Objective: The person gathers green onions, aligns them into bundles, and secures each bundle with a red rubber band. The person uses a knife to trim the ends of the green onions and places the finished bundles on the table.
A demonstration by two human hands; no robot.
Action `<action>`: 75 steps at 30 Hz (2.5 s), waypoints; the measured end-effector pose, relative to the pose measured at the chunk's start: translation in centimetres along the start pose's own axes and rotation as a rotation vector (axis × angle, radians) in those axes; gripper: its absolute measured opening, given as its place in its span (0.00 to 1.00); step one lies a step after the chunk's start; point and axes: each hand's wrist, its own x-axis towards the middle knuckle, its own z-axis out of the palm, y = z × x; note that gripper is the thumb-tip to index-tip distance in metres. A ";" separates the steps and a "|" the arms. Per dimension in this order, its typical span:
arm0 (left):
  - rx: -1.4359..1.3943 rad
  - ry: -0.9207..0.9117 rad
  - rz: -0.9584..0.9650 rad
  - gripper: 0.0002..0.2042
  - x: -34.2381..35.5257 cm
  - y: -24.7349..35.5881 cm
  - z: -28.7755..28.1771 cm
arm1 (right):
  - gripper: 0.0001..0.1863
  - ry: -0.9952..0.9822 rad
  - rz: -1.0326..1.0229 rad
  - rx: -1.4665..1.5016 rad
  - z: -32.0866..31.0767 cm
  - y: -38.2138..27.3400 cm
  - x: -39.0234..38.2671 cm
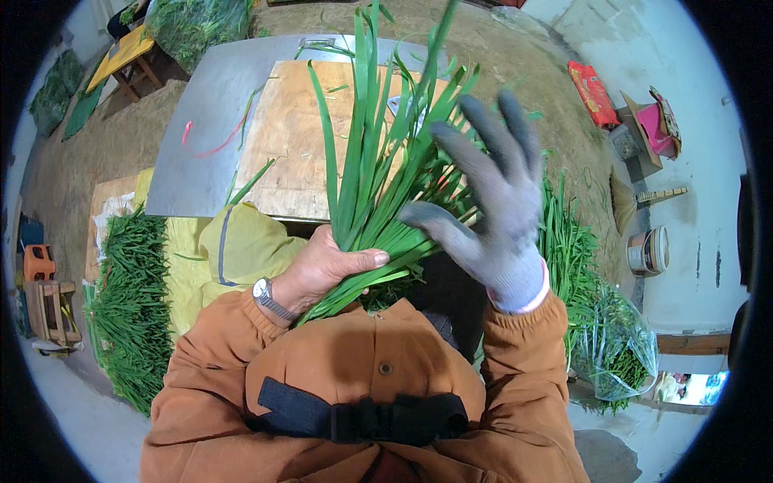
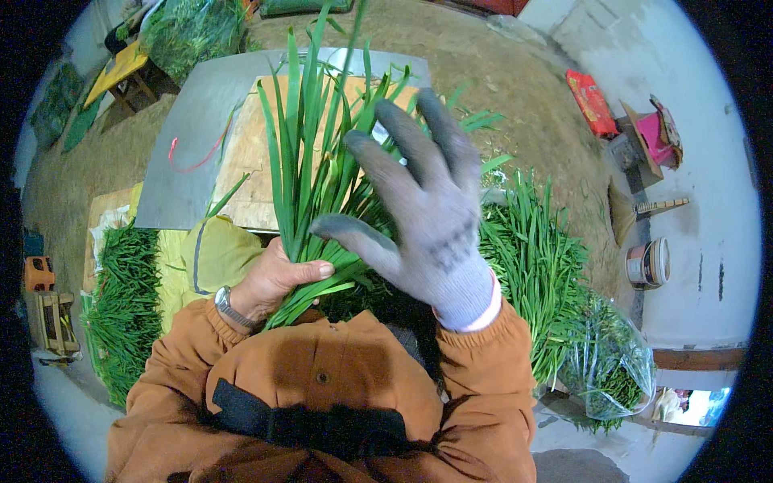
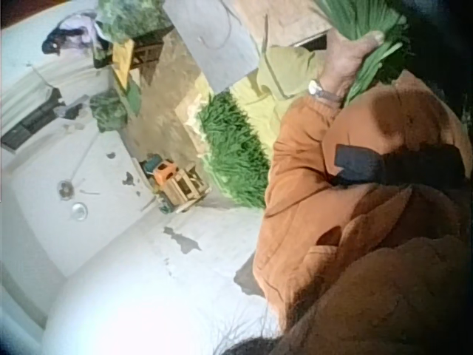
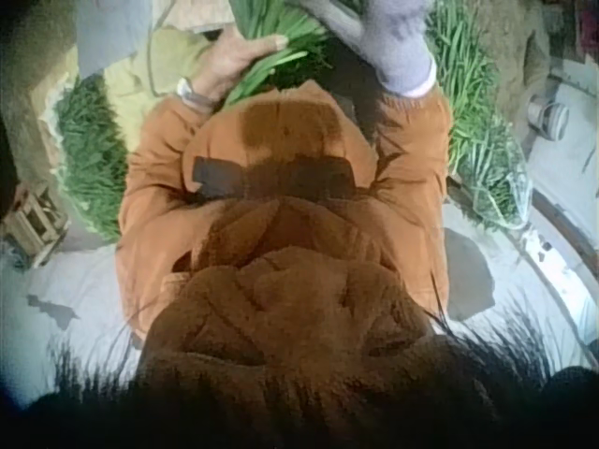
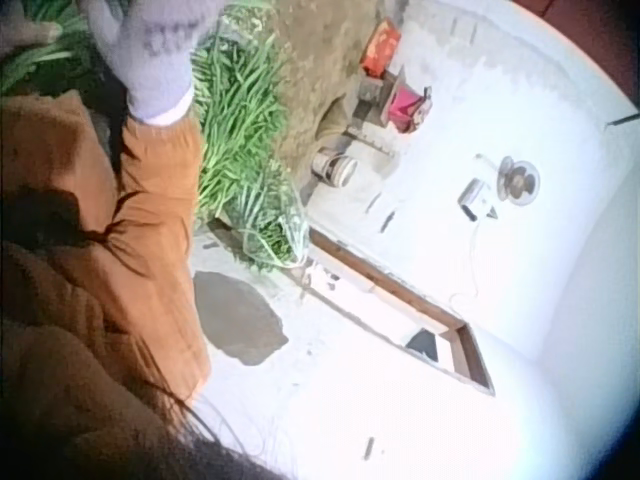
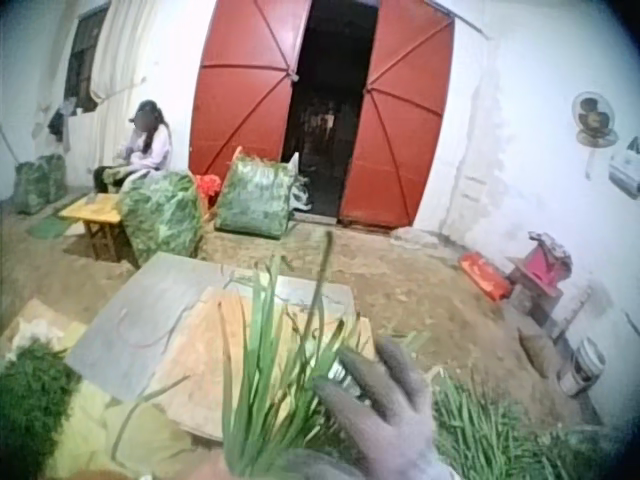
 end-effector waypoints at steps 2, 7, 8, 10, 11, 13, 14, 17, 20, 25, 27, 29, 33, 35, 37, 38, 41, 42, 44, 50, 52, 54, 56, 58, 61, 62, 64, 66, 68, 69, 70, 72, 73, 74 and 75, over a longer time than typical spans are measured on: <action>0.016 0.027 0.062 0.13 0.1 -0.5 0.2 | 0.32 -0.006 -0.011 0.067 1.2 -0.2 1.3; 0.009 -0.050 0.010 0.17 -0.1 -0.7 -0.5 | 0.14 0.050 0.014 0.323 3.7 -0.4 0.7; -0.051 -0.091 0.023 0.19 -0.1 -0.8 -0.5 | 0.13 0.073 0.032 0.343 4.1 -0.3 0.4; -0.051 -0.203 0.060 0.21 0.0 -0.8 -0.7 | 0.10 0.125 0.070 0.398 4.9 -0.2 -0.1; 0.009 -0.272 0.083 0.21 0.1 -0.9 -0.7 | 0.07 0.137 0.095 0.436 5.1 -0.1 -0.2; 0.108 -0.295 0.122 0.22 0.2 -0.8 -0.7 | 0.06 0.180 0.131 0.595 5.7 0.1 -0.3; 0.092 -0.321 0.052 0.22 0.1 -0.7 -0.7 | 0.05 0.210 0.147 0.674 5.9 0.3 -0.3; 0.075 -0.318 -0.075 0.22 -0.3 0.6 -0.5 | 0.07 0.490 0.379 0.408 4.9 2.4 -0.4; 0.143 -0.173 0.080 0.20 -0.8 3.1 0.0 | 0.08 0.900 0.408 1.151 2.1 5.1 -1.8; 0.926 0.088 0.428 0.19 -0.7 10.0 -2.1 | 0.08 0.231 0.238 0.737 0.3 5.4 -7.5; 1.685 0.312 0.725 0.19 -1.1 11.3 -3.1 | 0.09 -0.067 0.275 0.328 1.3 4.4 -9.3; 2.164 0.486 0.930 0.20 -1.4 11.9 -4.0 | 0.14 -0.163 0.544 0.439 2.0 3.9 -10.5; 2.372 0.509 1.236 0.20 -3.0 11.9 -5.3 | 0.10 0.035 0.891 0.759 1.8 5.0 -11.2; 2.346 0.520 1.368 0.20 -3.7 11.9 -6.1 | 0.11 0.074 0.854 0.775 1.3 5.9 -11.2; 2.306 0.564 1.392 0.20 -4.5 11.8 -6.8 | 0.10 0.111 0.783 0.766 1.1 6.4 -11.3; 2.276 0.589 1.405 0.20 -4.9 11.6 -7.1 | 0.10 0.161 0.749 0.763 1.0 6.4 -11.3; 2.180 0.667 1.314 0.22 -5.7 11.4 -7.6 | 0.11 0.428 0.622 0.774 0.8 5.0 -11.8; 2.144 0.710 1.298 0.22 -5.7 11.4 -7.6 | 0.13 0.556 0.436 0.775 0.7 4.2 -12.0; 1.855 0.745 1.168 0.20 -4.8 11.5 -7.1 | 0.12 0.447 0.161 0.957 0.2 2.2 -12.5; 0.708 0.302 0.667 0.13 1.9 10.1 -2.9 | 0.30 -0.420 0.442 1.324 8.3 -3.0 -10.9; 0.436 0.101 0.389 0.15 3.2 8.1 -1.8 | 0.47 -0.410 0.633 1.681 12.4 -2.5 -9.7; 0.405 -0.016 0.232 0.17 3.8 5.6 -1.2 | 0.44 -0.300 0.747 1.785 14.8 -1.4 -8.6; 0.477 -0.045 0.221 0.17 3.9 3.0 -0.8 | 0.34 -0.007 0.643 2.491 14.8 -0.8 -7.7; 0.644 -0.136 0.040 0.17 4.3 1.9 -1.1 | 0.30 0.124 0.704 2.016 13.7 -0.3 -5.6; 0.646 -0.186 0.271 0.21 5.1 2.1 -1.9 | 0.29 0.137 0.827 1.787 10.6 -0.8 -1.5; 0.725 -0.190 0.318 0.23 5.5 2.9 -2.6 | 0.29 0.121 0.798 1.753 9.9 -0.9 0.1; 0.378 -0.447 0.522 0.36 6.0 4.9 -4.3 | 0.27 0.144 0.748 1.696 8.5 -0.8 3.5; 0.698 -0.319 0.623 0.37 5.5 8.6 -9.2 | 0.27 0.118 0.510 1.749 8.6 -0.3 7.3; 0.571 -0.360 0.442 0.31 5.5 11.8 -14.0 | 0.24 0.107 0.446 1.823 10.1 0.3 11.4; 0.717 -0.201 0.385 0.27 5.4 13.8 -17.3 | 0.23 0.101 0.470 1.851 11.1 0.4 13.2; 0.847 -0.107 0.422 0.23 5.1 15.7 -20.9 | 0.23 0.073 0.434 1.913 12.0 0.5 14.9; 1.183 0.341 0.380 0.20 3.9 17.2 -27.4 | 0.23 0.056 0.448 1.993 14.0 0.3 17.1; 1.405 0.419 0.397 0.20 3.1 17.7 -30.9 | 0.22 0.051 0.455 2.003 15.3 0.0 18.2; 1.629 0.507 0.350 0.20 2.6 17.7 -33.9 | 0.22 0.050 0.454 2.013 16.6 -0.4 19.2; 1.711 0.522 0.405 0.19 2.4 17.2 -36.3 | 0.20 0.052 0.493 2.040 17.9 -0.9 20.1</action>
